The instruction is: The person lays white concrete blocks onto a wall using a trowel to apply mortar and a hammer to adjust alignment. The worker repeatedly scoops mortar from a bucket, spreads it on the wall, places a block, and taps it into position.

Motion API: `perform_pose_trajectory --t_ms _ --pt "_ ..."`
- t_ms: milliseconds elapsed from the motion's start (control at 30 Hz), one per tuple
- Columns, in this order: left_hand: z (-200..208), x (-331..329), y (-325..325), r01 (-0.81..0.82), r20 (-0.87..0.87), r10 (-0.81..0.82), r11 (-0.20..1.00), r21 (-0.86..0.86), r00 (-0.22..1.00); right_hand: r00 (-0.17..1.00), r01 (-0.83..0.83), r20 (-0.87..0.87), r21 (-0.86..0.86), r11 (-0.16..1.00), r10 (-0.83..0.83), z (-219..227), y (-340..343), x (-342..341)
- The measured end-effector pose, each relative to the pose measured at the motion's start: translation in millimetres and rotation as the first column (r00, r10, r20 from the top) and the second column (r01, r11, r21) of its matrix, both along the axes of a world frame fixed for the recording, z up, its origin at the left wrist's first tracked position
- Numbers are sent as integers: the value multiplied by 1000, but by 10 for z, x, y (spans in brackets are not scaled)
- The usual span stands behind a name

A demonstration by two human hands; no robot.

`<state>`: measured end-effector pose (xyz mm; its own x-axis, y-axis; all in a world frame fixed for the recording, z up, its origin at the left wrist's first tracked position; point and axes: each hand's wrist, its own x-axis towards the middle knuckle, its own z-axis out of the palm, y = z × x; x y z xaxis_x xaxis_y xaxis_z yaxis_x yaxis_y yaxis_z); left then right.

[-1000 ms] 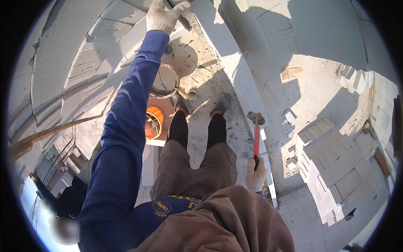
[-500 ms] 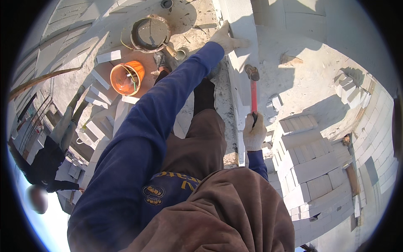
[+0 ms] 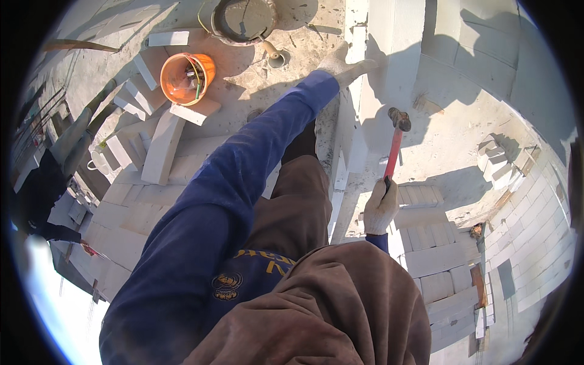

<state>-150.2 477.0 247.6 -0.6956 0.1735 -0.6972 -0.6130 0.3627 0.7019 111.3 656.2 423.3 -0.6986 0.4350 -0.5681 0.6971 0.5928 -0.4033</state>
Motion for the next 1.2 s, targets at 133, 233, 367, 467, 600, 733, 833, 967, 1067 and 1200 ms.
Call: perform_pose_trajectory --t_ms 133,233,367,467,600,733,833,967,1067,1200 --pt "-444 1500 -1324 -47 204 58 997 -61 977 953 250 220 -178 952 -209 275 -683 273" --pt "-404 2608 -2165 110 298 -6 937 -332 954 882 385 383 -253 888 -274 113 -1254 739" --pt "-888 3845 -2998 -376 360 419 908 -187 834 858 405 443 -272 873 -261 15 -1988 1181" --pt "-1372 4024 -3370 -670 455 600 742 -9 658 899 270 424 -338 902 -110 -298 -2080 1970" --pt "-1498 3518 -3513 -902 639 691 431 9 337 858 96 505 -342 935 96 -501 -2138 2412" --pt "-2271 2504 -3316 -795 561 680 604 -62 473 676 413 735 -320 853 -52 -664 -2323 1958" --pt "-2782 1757 -3217 -798 527 647 594 105 551 575 655 779 -254 712 -251 -1173 -2413 1838" --pt "-3298 992 -3057 -855 422 745 477 204 516 487 816 767 -229 530 -417 -1720 -2466 1832" --pt "-3783 760 -2807 -886 374 805 398 237 461 440 866 752 -211 454 -490 -1988 -2443 1935" --pt "-4283 835 -2724 -895 358 826 357 267 436 393 897 745 -181 404 -539 -2147 -2399 2109"
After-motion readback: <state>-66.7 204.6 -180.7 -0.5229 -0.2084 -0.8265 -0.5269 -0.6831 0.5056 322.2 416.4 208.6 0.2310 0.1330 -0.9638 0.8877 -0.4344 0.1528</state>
